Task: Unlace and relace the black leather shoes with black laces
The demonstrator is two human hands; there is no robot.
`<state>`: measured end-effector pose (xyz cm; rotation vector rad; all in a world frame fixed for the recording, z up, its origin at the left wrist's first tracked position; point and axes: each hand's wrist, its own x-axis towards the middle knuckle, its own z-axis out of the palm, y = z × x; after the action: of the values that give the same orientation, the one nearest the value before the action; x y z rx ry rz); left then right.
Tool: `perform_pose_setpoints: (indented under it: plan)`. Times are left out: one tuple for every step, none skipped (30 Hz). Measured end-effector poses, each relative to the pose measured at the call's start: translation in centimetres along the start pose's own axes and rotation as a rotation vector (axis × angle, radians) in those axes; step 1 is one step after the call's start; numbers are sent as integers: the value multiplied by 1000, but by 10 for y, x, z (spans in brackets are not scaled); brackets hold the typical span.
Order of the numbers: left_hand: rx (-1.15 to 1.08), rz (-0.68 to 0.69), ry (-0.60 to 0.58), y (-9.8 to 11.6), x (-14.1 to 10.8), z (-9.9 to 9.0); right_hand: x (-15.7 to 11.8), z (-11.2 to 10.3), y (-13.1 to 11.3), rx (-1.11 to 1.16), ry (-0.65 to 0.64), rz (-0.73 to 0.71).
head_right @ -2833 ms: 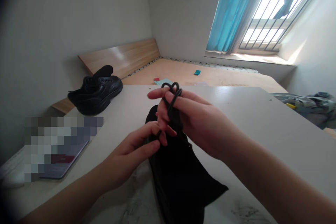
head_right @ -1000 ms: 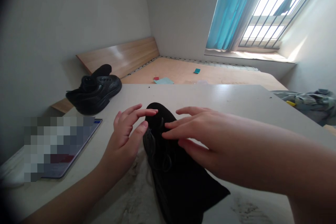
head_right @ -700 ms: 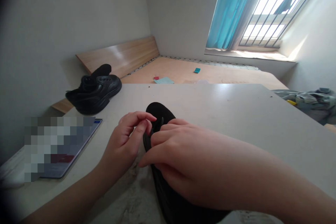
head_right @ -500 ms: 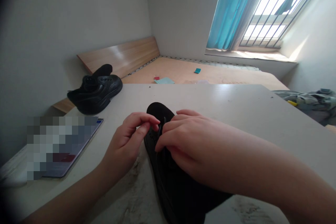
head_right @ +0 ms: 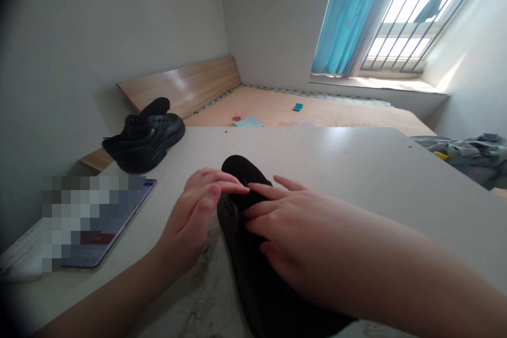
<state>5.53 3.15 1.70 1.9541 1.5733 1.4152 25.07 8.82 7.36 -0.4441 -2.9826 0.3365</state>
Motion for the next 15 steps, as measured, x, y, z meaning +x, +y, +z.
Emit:
perform_pose_setpoints:
  plan:
    - [8,13,-3,1,0,0,0,3,0,11,-17,-28]
    - [19,22,-11,1,0,0,0,6,-1,17,-20,-56]
    - [29,31,-20,2,-1,0,0,6,-1,17,-11,-79]
    - [37,42,-29,2,-1,0,-1,4,-2,9,8,-90]
    - [44,55,-38,2,-2,0,-2,0,-2,-5,34,-92]
    - [48,65,-47,2,-2,0,-3,-5,-2,-21,62,-80]
    - [53,71,-56,2,-3,1,-3,-11,-2,-34,89,-56]
    - [60,76,-67,2,-3,1,-3,-17,-2,-44,117,-24]
    - [67,78,-77,2,-3,2,-3,-23,-1,-47,144,13]
    - [71,77,-83,2,-3,2,-3,-27,-1,-47,171,46]
    - [73,74,-87,1,-3,2,-2,-30,-1,-45,190,75]
    - [71,71,-89,1,-3,3,-1,-33,-1,-45,205,97]
    - [70,69,-88,1,-2,3,-1,-34,-1,-44,217,110]
    - [67,66,-86,1,-2,3,0,-34,-1,-41,223,118]
    - [66,64,-84,1,-2,3,0,-34,-2,-36,227,122]
